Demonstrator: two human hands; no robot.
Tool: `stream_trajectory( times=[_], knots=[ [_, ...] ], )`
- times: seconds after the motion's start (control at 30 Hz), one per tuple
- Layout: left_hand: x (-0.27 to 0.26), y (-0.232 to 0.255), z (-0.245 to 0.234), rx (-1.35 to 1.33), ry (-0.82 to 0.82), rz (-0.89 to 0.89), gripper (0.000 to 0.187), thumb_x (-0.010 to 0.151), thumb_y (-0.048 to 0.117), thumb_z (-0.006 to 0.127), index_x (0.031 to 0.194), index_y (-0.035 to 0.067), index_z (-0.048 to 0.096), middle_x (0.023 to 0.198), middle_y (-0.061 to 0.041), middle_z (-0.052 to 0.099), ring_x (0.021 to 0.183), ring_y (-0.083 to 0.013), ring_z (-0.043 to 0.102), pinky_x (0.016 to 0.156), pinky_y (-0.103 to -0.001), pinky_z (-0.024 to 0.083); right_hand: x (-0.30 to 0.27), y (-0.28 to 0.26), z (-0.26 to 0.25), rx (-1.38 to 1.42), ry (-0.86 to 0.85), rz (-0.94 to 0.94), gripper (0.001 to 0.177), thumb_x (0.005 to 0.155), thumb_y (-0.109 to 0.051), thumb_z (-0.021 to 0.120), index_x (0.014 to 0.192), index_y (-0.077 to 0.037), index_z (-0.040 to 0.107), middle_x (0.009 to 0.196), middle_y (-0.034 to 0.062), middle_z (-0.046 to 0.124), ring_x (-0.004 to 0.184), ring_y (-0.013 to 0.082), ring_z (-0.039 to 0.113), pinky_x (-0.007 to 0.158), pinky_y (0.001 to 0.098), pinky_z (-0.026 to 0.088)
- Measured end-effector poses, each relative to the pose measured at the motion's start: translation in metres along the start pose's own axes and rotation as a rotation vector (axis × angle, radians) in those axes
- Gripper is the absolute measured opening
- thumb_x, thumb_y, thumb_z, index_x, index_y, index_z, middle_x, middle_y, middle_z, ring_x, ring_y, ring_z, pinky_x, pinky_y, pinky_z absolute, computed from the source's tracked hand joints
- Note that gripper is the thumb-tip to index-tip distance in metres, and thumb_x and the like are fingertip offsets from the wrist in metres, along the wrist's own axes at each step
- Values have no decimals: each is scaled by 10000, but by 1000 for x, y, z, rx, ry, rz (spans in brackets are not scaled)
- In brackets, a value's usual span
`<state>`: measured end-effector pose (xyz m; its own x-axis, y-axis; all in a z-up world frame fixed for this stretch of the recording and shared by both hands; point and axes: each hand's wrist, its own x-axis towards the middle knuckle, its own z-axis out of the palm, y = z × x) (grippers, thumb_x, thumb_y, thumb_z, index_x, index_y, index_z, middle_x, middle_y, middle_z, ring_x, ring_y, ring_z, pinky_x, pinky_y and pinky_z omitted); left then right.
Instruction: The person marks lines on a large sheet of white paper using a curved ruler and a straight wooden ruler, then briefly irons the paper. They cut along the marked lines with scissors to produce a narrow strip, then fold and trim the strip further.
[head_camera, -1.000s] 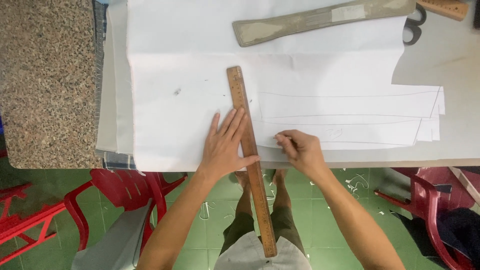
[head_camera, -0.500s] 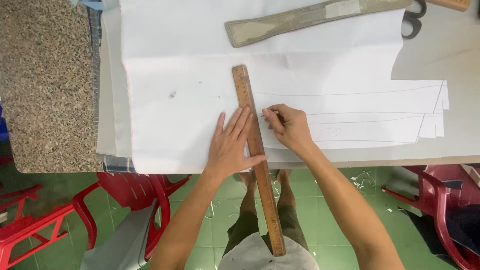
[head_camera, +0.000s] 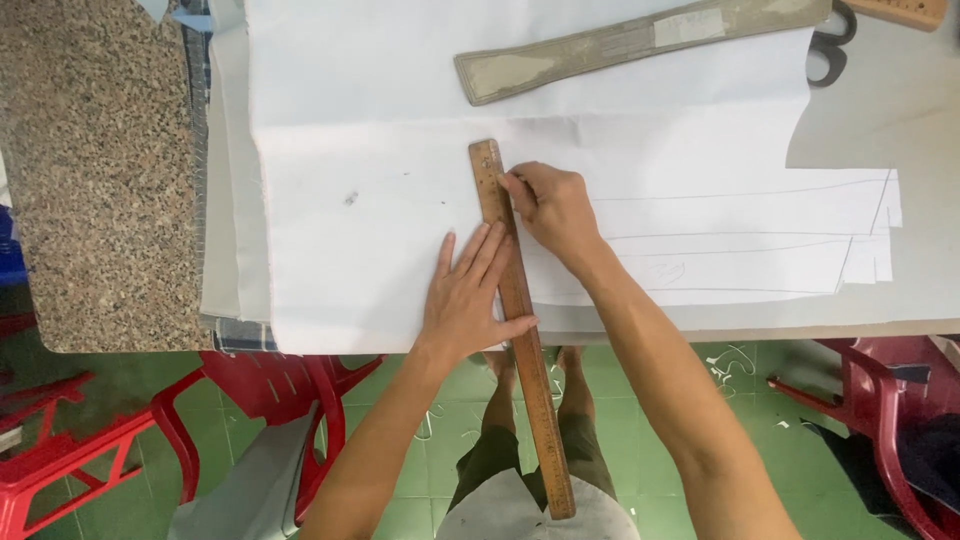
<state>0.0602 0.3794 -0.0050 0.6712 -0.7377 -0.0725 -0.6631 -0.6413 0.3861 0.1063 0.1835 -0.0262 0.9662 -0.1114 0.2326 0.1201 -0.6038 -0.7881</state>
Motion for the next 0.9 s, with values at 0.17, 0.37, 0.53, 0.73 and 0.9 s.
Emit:
stream_trajectory(
  times=[0.17, 0.37, 0.53, 0.73, 0.9],
  knots=[
    [1, 4, -4, -14, 3, -25, 1101, 781, 789, 636, 1555, 55, 363, 1701, -100, 212, 1556, -267, 215, 1280, -567, 79, -92, -34, -44, -59, -194, 119, 186, 1001, -178, 672, 1018, -11, 753, 739, 153, 741, 730, 312, 754, 653, 375, 609],
    [-1, 33, 1, 13, 97, -285, 1159, 772, 775, 663, 1541, -32, 347, 1653, -217, 266, 1528, -353, 249, 1261, -569, 130, -248, -41, -106, -264, 15, 237, 272, 923, -185, 694, 1167, -67, 723, 864, 134, 765, 876, 292, 755, 757, 416, 617],
    [2, 62, 8, 75, 96, -501, 1242, 799, 808, 595, 1532, -137, 263, 1593, -355, 237, 1475, -478, 258, 1185, -601, 236, -307, -15, -130, -684, -5, 170, 706, 747, -437, 857, 1355, -159, 631, 1127, 62, 728, 1062, 232, 684, 826, 359, 566],
    [11, 89, -4, 78, 192, -372, 913, 972, 625, 489, 1582, -28, 302, 1615, -351, 187, 1524, -517, 115, 1225, -641, 55, -272, 30, -216, -460, 50, 190, 499, 696, -149, 872, 1179, -139, 746, 1002, 83, 799, 932, 274, 746, 939, 401, 568],
    [55, 138, 20, 116, 361, -204, 795, 984, 512, 521, 1582, 40, 297, 1640, -282, 103, 1533, -486, 69, 1209, -667, 53, -189, 127, -329, -507, 144, 220, 538, 700, -87, 889, 1210, -211, 770, 986, 4, 802, 919, 198, 730, 855, 301, 593]
  ],
)
